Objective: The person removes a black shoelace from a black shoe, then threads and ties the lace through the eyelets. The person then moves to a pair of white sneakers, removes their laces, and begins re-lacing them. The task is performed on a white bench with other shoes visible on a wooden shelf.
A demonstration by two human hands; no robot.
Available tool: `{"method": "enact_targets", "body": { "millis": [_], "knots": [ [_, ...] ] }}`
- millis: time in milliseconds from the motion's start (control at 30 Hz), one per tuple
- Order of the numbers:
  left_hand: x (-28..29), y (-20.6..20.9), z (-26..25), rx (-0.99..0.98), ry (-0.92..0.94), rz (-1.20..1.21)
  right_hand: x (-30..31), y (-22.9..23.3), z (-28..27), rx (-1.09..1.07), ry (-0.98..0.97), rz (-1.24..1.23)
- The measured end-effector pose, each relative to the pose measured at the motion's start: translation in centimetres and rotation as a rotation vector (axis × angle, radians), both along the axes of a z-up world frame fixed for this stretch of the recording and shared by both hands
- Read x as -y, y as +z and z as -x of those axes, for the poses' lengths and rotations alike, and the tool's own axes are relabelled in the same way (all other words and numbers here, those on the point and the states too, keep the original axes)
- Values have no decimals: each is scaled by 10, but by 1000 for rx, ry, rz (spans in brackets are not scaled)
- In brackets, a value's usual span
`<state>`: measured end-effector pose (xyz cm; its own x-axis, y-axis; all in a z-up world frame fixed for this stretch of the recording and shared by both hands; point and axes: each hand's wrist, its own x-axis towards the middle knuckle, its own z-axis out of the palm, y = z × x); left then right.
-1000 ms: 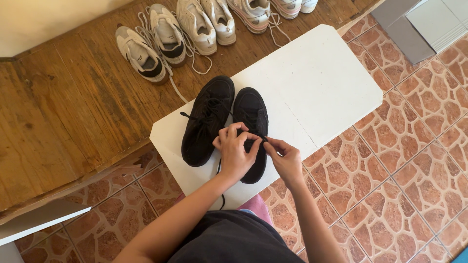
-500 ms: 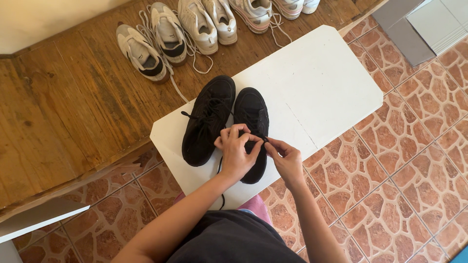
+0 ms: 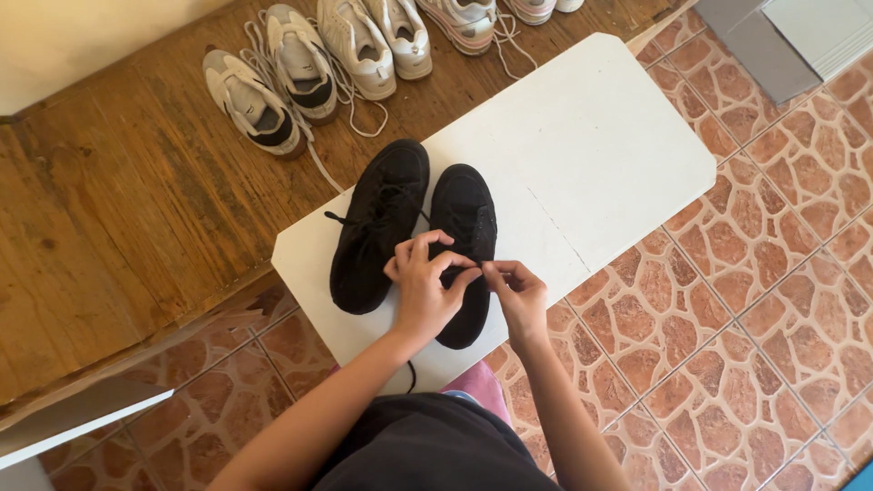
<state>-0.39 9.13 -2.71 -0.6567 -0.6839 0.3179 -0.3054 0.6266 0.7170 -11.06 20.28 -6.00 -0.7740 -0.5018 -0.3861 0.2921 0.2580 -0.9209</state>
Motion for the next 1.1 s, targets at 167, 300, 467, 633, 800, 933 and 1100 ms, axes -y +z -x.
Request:
{"method": "enact_targets", "body": {
  "millis": [167, 300, 467, 633, 800, 933, 1100],
  "knots": [
    [0, 2, -3, 26, -30, -27, -3, -21, 23, 181, -105, 211],
    [2, 1, -6, 20, -36, 29, -21, -15, 70, 246, -378, 286],
    [9, -1, -11, -103, -8, 124, -18, 3, 64, -750, 170, -153],
    [12, -4, -17, -200, -19, -47, -4, 11, 24, -1035, 406, -189],
    [16, -6, -22, -204, -55, -117, -18, 12, 50, -995, 327, -733],
    [16, -2, -27, -147, -85, -344, -28, 19, 65, -1363, 293, -696],
    [17, 2, -30, -147, -52, -392, -4, 24, 27, -1146, 408, -139]
  ]
}}
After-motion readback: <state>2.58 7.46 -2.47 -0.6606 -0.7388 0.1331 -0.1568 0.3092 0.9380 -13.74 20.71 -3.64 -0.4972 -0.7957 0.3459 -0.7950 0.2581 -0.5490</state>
